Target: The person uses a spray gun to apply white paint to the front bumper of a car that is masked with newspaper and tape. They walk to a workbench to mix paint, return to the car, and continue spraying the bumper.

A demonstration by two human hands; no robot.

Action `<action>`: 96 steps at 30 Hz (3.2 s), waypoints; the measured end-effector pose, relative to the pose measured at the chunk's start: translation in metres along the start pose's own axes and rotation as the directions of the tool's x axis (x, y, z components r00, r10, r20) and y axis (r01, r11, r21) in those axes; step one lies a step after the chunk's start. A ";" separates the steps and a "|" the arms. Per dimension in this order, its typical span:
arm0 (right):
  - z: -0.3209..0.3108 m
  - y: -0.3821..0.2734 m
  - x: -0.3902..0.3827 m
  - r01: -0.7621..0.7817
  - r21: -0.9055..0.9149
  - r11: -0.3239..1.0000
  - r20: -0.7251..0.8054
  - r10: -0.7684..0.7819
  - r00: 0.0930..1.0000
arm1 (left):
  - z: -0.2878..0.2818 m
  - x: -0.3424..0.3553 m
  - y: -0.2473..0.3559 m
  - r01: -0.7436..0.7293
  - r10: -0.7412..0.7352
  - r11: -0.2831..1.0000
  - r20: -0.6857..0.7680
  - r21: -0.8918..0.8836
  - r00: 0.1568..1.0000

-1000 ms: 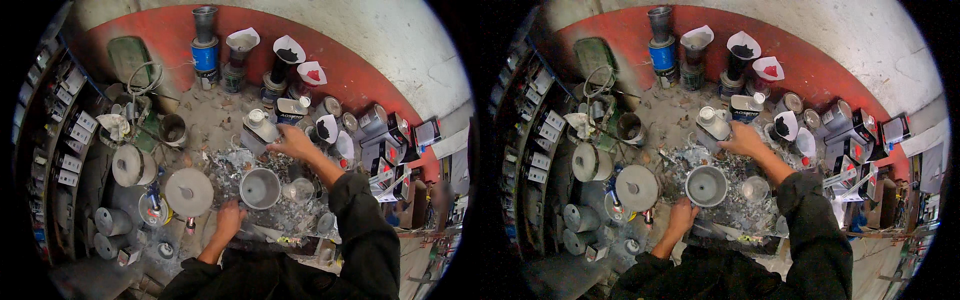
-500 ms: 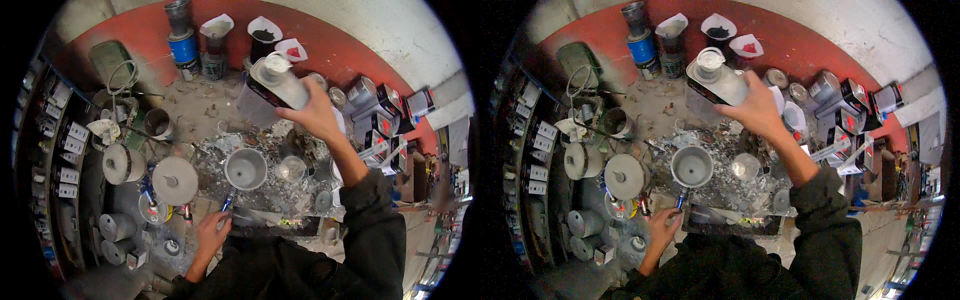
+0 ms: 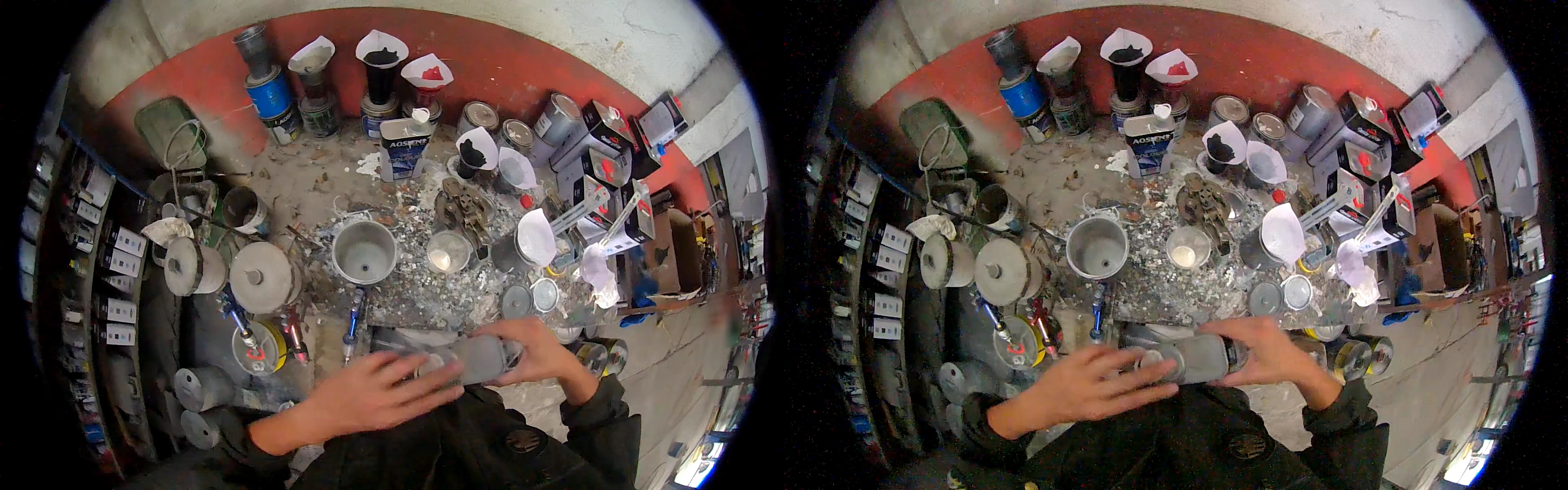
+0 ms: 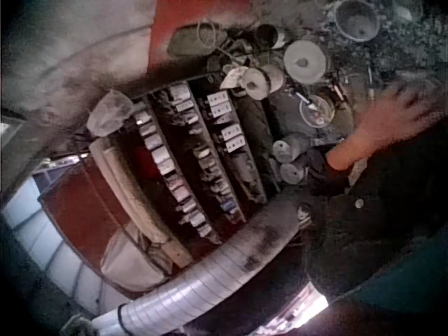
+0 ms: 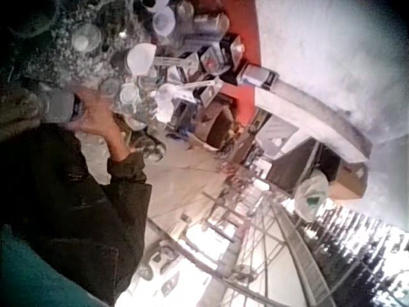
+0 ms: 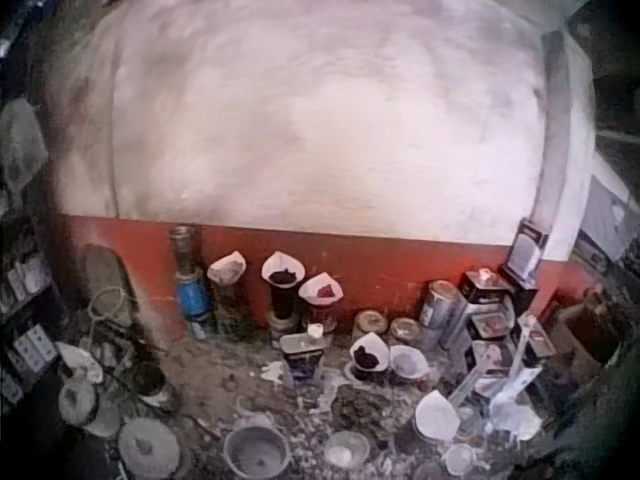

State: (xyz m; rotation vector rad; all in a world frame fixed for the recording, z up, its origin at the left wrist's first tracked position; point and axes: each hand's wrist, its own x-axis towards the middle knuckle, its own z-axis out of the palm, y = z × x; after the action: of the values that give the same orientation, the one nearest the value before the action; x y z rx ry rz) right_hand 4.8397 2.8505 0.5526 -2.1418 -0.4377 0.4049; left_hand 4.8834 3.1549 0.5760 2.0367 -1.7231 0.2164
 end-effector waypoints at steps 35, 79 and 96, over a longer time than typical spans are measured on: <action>0.020 0.030 0.005 0.085 -0.053 0.995 0.079 -0.081 0.994 | 0.028 -0.005 -0.002 -0.068 0.044 0.992 0.215 0.105 0.976; -0.075 -0.076 0.174 0.112 -0.706 0.699 0.094 -0.064 0.994 | 0.073 -0.089 0.029 0.275 -0.925 -0.310 0.356 -0.910 0.136; -0.075 -0.093 0.190 0.160 -0.779 0.606 0.191 -0.013 0.981 | 0.072 -0.096 0.014 0.228 -0.928 -0.311 0.347 -0.922 0.135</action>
State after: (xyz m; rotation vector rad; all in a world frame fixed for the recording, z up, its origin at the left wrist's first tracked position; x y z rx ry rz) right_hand 5.0255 2.9332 0.6464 -2.9507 -0.9633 0.3704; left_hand 4.8382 3.2075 0.4764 1.2522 0.3127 -0.4744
